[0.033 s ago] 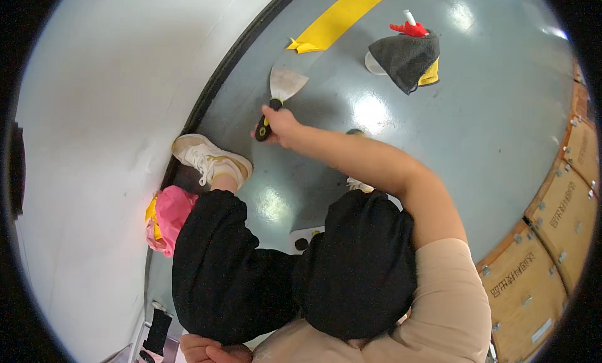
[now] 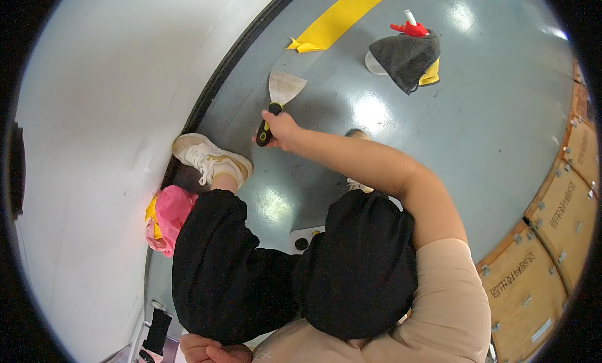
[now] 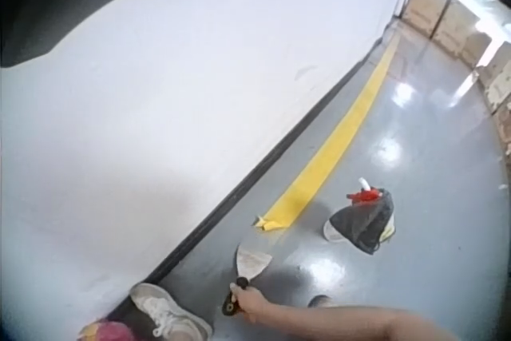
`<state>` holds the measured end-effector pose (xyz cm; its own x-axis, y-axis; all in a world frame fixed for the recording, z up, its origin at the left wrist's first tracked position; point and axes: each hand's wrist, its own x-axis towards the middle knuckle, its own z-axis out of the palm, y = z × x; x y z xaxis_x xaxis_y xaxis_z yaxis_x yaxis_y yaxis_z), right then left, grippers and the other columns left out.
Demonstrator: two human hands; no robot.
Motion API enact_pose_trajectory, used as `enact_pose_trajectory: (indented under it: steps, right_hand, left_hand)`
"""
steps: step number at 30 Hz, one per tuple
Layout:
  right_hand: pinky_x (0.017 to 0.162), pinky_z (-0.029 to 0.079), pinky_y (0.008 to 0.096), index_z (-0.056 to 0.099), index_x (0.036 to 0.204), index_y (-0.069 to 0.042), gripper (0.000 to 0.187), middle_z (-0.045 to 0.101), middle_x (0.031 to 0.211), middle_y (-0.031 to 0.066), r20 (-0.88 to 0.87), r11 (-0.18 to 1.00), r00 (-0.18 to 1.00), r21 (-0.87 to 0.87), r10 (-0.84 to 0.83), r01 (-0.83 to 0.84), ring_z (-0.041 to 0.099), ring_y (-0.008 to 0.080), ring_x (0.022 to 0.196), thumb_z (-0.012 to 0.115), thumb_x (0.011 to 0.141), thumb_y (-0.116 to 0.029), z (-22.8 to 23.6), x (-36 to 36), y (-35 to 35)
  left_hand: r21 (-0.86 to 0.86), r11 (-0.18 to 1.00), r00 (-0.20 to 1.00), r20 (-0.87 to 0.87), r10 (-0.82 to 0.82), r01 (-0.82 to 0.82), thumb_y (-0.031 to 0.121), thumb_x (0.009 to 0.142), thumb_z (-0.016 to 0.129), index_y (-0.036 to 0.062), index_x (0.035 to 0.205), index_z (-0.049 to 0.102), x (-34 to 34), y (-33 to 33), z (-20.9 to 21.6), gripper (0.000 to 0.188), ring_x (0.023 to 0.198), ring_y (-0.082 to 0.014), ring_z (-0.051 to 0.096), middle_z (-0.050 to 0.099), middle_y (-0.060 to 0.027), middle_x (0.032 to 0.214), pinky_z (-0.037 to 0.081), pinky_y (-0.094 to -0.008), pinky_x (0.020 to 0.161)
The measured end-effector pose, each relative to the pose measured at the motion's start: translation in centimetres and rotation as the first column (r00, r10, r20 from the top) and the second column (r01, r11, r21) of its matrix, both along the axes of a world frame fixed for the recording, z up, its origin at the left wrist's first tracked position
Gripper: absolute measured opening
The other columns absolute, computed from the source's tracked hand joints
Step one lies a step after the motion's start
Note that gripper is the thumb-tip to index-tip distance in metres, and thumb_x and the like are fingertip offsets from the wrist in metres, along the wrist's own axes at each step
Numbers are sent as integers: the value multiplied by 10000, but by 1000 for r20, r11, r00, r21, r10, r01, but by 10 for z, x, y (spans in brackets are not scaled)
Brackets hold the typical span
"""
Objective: Remove yellow floor marking tape using a scraper and cleaning spray.
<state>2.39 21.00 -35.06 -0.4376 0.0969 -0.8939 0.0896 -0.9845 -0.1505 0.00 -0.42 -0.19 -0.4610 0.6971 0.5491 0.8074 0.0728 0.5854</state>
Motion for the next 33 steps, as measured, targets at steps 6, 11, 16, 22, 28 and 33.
enact_pose_trajectory:
  steps: [6,11,16,22,28,33]
  right_hand:
    - [648,584,397,452,1034,35,334,611,873,164,-87,965,978,169,-187,200,667,296,740,465,970,-293,-21,0,61]
    - [685,587,375,448,1061,17,301,604,922,170,-170,894,884,34,-436,447,650,277,790,439,982,-274,9,-11,94]
    - [651,584,326,473,1037,-39,248,606,902,139,-241,763,725,-159,-645,626,645,243,786,433,985,-278,24,28,137]
    - [608,568,297,482,957,-70,255,605,882,99,-386,774,671,-322,-633,545,641,215,769,438,980,-320,11,42,132]
    - [716,549,342,498,941,-71,285,613,848,79,-171,930,920,-170,-353,326,634,240,743,472,965,-355,-11,34,9]
    - [719,548,400,485,989,-49,306,629,924,113,-106,1000,994,4,-12,13,655,255,839,507,950,-351,-33,41,-8]
  left_hand:
    - [-73,997,1000,25,3,-1,-70,726,523,115,587,330,2,4,4,302,435,-187,370,362,-40,527,249,-332,454]
    - [-13,1000,1000,9,14,-14,-65,713,535,112,574,323,1,5,-1,309,409,-183,349,346,-38,504,234,-335,437]
    - [77,997,1000,12,21,-22,-67,688,540,112,546,300,1,3,-4,331,364,-185,308,326,-41,472,195,-340,404]
    - [120,993,1000,-5,8,-7,-81,670,533,111,539,298,0,4,-8,331,360,-188,310,326,-51,469,197,-340,396]
    - [95,995,1000,-12,18,-17,-76,676,532,113,549,306,2,6,-8,320,384,-186,339,337,-48,475,220,-331,411]
    - [112,994,1000,-19,24,-22,-70,684,530,112,559,313,1,6,-7,310,396,-185,352,347,-45,485,230,-328,422]
